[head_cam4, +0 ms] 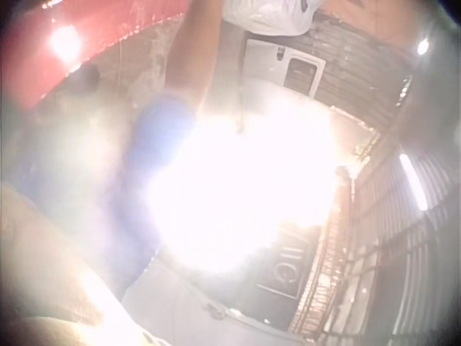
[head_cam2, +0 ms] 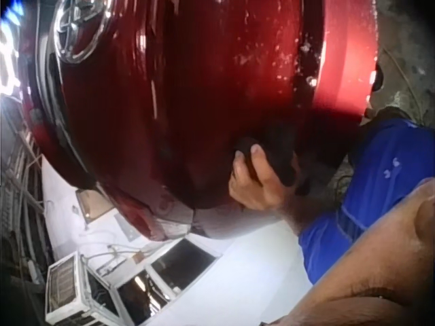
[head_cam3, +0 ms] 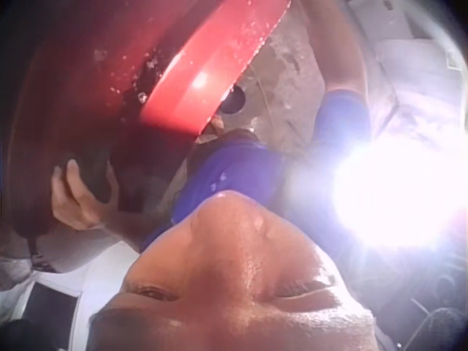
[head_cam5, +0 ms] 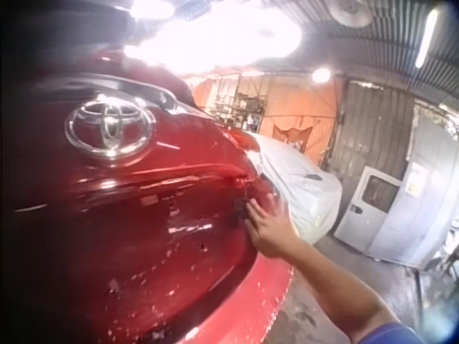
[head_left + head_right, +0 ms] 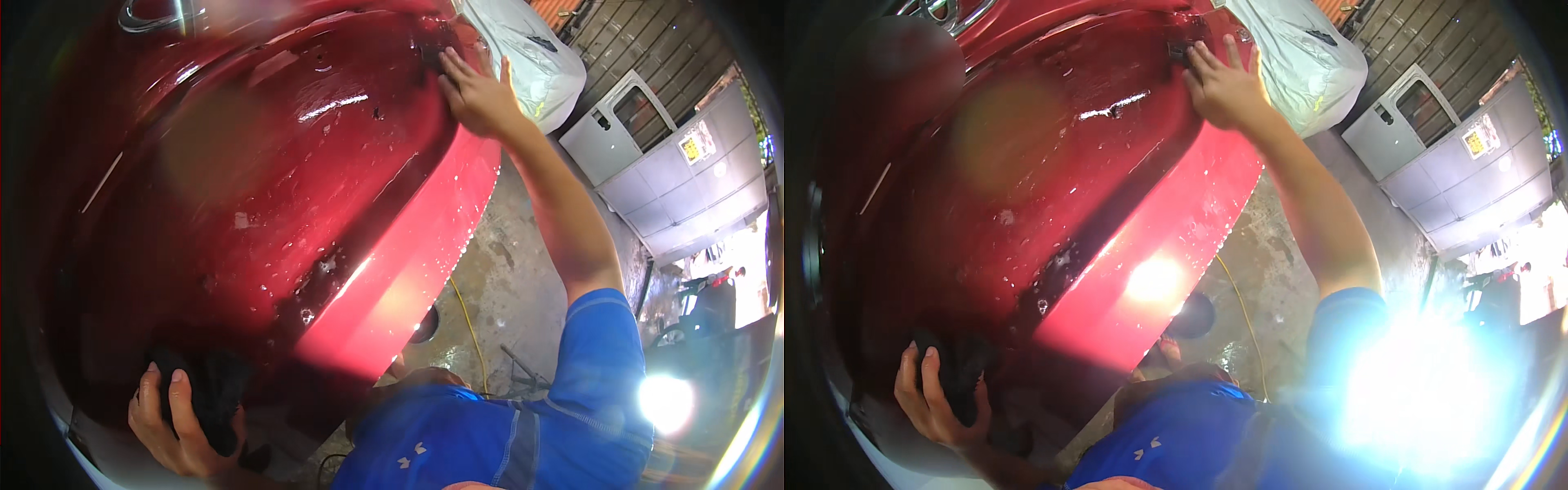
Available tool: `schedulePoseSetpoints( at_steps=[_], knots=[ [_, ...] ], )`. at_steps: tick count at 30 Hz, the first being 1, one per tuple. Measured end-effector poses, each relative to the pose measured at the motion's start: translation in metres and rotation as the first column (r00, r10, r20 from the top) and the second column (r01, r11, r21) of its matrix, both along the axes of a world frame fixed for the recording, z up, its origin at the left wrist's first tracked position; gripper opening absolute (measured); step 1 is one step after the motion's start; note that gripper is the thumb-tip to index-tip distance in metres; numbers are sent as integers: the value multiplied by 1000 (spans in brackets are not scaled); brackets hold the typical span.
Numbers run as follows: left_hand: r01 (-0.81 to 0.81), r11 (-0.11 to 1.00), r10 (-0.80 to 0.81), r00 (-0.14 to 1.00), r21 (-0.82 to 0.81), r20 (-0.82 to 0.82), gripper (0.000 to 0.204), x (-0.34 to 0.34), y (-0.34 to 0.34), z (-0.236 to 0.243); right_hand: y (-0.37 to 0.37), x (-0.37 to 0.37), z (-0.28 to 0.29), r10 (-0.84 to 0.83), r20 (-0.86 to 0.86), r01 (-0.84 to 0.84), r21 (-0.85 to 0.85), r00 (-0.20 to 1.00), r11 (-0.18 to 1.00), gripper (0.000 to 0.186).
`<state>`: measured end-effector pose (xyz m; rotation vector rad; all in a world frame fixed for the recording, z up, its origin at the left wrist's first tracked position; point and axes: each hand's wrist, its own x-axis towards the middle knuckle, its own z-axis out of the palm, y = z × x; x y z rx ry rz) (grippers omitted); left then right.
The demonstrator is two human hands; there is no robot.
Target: The person sands the surface of a red car trunk using a sanding block and water, occasionally wiping the area with a dark cloth.
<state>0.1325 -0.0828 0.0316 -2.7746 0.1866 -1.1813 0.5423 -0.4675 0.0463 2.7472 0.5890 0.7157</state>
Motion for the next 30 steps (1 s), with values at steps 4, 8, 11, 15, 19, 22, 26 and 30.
schedulePoseSetpoints(
  at_steps=[4, 8, 11, 15, 19, 22, 26, 30],
  knots=[
    [-71, 997, 72, 997, 17, -18, 52, -11, 2, -2, 3, -114, -52, 269, -217, -248, 120, 938, 961, 61],
    [-31, 999, 31, 999, -6, -41, 52, -8, 3, 4, -5, -43, -14, 83, -80, -86, -33, 993, 996, 56],
    [-23, 1000, 23, 999, -9, -45, 51, -5, 1, 5, -1, 24, 21, -22, 31, 25, -78, 999, 997, 56],
    [-90, 996, 89, 989, -5, -114, 49, -17, 3, 5, 6, -64, -45, 187, -39, -189, -66, 982, 980, 60],
    [-64, 993, 68, 997, 99, -40, 54, -17, 16, -6, 1, -75, -23, 111, -38, -112, -19, 993, 994, 59],
    [-47, 999, 47, 997, 13, -53, 56, -7, 0, 7, -2, -6, 5, -10, 47, 12, -49, 999, 999, 59],
    [-71, 992, 84, 989, 106, -119, 58, -26, 21, 0, 9, -91, -46, 176, -112, -176, 6, 978, 984, 63],
    [-56, 997, 61, 993, 54, -97, 56, -17, 15, 2, 0, -44, -16, 40, 7, -39, -80, 999, 996, 62]
  ],
)
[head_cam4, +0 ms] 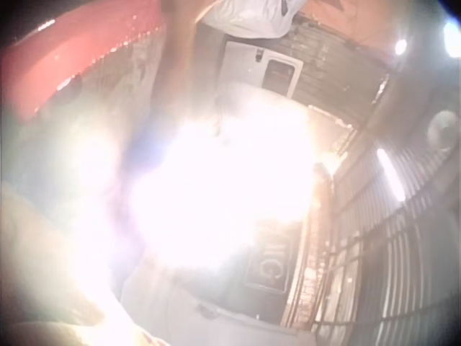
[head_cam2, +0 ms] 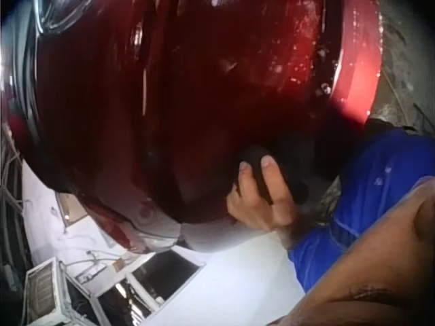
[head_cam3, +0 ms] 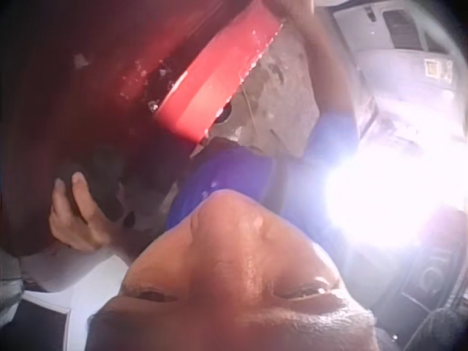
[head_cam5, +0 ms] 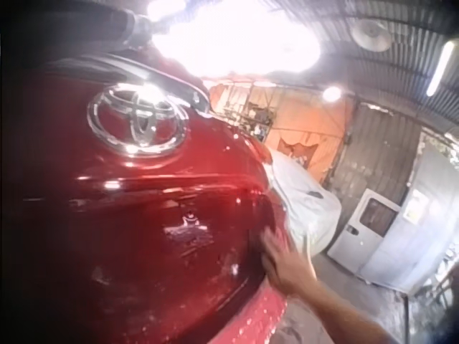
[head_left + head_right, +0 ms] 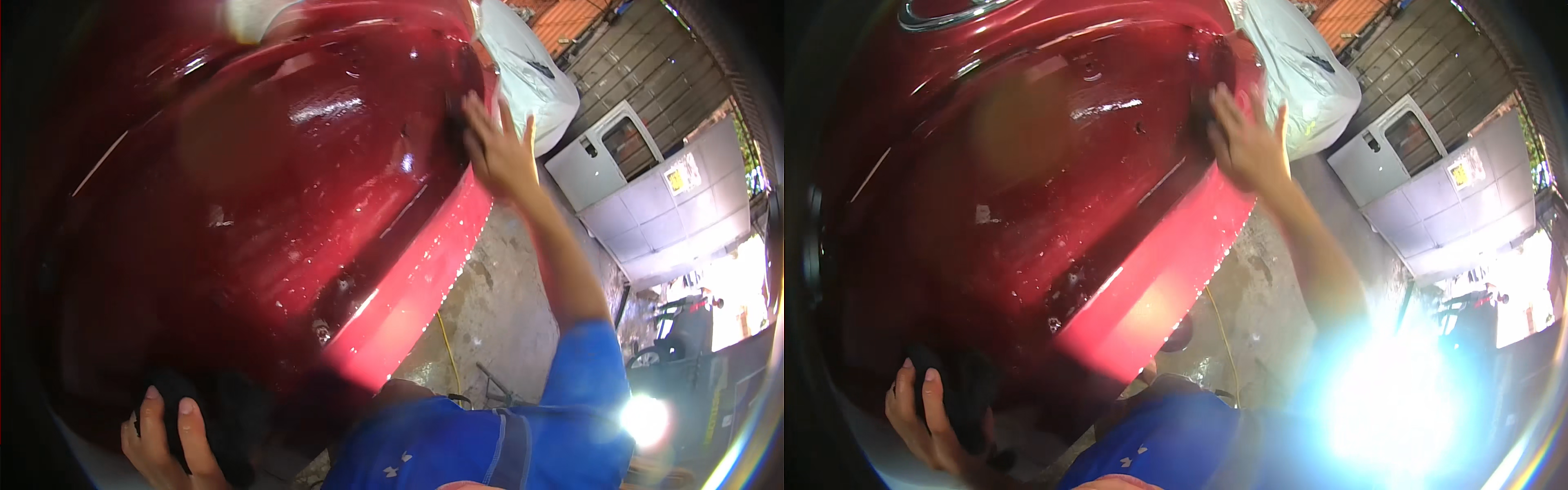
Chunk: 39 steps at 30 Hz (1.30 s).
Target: The person sands the surface of a red car trunk using a sanding block and water, occasionally wiping the area with a dark cloth.
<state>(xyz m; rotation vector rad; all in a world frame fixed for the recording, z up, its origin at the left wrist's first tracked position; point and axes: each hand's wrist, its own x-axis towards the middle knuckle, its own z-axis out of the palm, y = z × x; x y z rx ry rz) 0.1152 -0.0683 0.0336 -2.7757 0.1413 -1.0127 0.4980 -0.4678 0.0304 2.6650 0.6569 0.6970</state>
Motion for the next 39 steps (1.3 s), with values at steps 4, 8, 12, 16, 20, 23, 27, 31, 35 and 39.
schedulePoseSetpoints(
  at_steps=[4, 8, 12, 16, 20, 23, 27, 31, 35, 39],
  knots=[
    [13, 998, -14, 1000, -54, -18, 54, 8, -13, 9, 0, 55, 23, -94, -5, 94, 86, 996, 992, 60],
    [-53, 998, 53, 999, 40, -13, 54, -5, -5, -5, 5, -32, -21, 68, -51, -65, 75, 996, 995, 58],
    [23, 1000, -23, 998, -4, 52, 55, 5, -16, -3, -1, 33, 20, -87, 25, 86, 53, 996, 995, 59],
    [38, 999, -36, 996, -16, 88, 51, 1, -7, -3, 7, 6, -6, -6, 16, 5, 85, 1000, 996, 59],
    [-23, 999, 29, 993, -48, 117, 52, 7, -13, -10, 7, -26, -24, -15, 67, 14, 17, 998, 1000, 60],
    [29, 997, -20, 992, -74, 127, 51, 13, -20, -3, 1, 51, 17, -168, 116, 160, 73, 979, 984, 61],
    [36, 999, -32, 992, -37, 121, 47, 5, -10, 0, 18, -3, -8, -26, 20, 26, -2, 999, 1000, 61],
    [22, 999, -17, 986, -31, 166, 47, 12, -15, -6, 19, -17, -11, 97, -18, -93, 141, 995, 986, 60],
    [58, 998, -55, 994, -34, 91, 46, 16, -17, -1, 25, 33, 5, -1, -95, 23, 224, 995, 974, 63],
    [-29, 998, 36, 993, -57, 112, 47, 9, -20, -9, 33, -70, -41, 211, -169, -162, 265, 963, 950, 49]
  ],
)
